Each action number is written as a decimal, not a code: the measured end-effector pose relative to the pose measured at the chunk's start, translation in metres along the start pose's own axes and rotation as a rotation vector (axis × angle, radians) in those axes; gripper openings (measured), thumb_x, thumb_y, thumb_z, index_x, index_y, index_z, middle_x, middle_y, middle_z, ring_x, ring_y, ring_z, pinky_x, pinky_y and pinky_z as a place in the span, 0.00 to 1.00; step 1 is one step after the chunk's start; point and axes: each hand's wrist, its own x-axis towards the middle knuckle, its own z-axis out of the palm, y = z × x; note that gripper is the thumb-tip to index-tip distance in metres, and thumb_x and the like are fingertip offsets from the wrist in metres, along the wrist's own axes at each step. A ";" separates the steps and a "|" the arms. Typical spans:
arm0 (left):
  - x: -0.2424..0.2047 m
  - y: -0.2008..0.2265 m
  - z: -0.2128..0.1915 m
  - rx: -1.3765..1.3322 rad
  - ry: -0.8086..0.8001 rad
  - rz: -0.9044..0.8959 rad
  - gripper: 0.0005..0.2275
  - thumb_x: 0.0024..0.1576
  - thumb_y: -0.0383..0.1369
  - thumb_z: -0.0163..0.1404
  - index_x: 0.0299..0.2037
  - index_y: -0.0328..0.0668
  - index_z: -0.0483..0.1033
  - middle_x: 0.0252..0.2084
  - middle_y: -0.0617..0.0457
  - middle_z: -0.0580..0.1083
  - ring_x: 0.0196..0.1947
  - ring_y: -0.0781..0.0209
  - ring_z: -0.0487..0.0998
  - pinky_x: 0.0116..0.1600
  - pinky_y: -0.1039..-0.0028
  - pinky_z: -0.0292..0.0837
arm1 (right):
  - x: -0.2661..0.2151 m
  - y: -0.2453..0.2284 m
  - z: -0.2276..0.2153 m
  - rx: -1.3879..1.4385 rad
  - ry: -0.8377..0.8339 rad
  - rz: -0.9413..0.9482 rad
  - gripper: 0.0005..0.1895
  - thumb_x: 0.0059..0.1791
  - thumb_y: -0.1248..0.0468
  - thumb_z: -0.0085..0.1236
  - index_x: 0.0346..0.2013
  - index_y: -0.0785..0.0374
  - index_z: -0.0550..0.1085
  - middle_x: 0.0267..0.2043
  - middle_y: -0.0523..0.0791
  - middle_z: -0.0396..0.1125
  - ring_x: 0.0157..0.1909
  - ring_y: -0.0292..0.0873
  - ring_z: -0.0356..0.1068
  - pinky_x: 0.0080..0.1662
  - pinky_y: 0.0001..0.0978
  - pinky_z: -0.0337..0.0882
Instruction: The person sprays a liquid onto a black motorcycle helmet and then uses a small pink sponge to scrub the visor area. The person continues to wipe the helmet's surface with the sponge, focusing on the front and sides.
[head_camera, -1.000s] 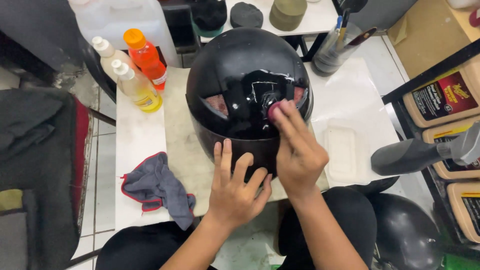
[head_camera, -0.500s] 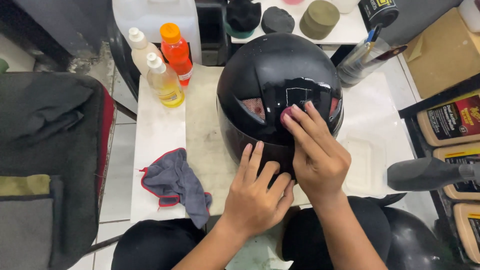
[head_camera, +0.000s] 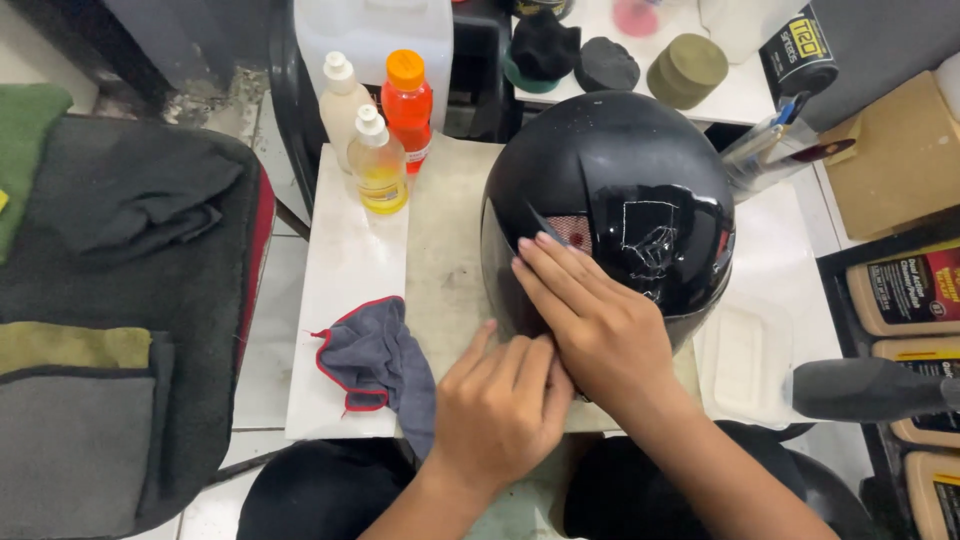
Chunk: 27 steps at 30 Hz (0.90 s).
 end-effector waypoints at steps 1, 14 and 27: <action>0.000 -0.003 -0.002 -0.002 0.001 -0.005 0.03 0.56 0.26 0.46 0.30 0.40 0.71 0.21 0.54 0.64 0.19 0.54 0.67 0.52 0.60 0.75 | 0.005 0.002 0.009 0.000 -0.005 -0.003 0.15 0.53 0.78 0.45 0.51 0.71 0.75 0.59 0.52 0.68 0.62 0.50 0.68 0.62 0.41 0.70; -0.037 -0.036 0.021 0.395 -0.671 -0.291 0.16 0.60 0.50 0.47 0.31 0.48 0.76 0.26 0.53 0.74 0.22 0.50 0.78 0.37 0.58 0.69 | 0.011 -0.017 0.015 -0.239 -0.111 0.075 0.16 0.53 0.75 0.40 0.52 0.71 0.74 0.59 0.52 0.67 0.61 0.50 0.69 0.60 0.38 0.70; -0.051 -0.034 0.033 0.410 -0.925 -0.281 0.20 0.59 0.58 0.47 0.36 0.50 0.74 0.31 0.53 0.75 0.28 0.51 0.79 0.37 0.57 0.67 | 0.018 -0.021 0.018 -0.343 -0.125 0.075 0.16 0.52 0.75 0.42 0.50 0.72 0.75 0.58 0.53 0.68 0.61 0.49 0.68 0.62 0.36 0.69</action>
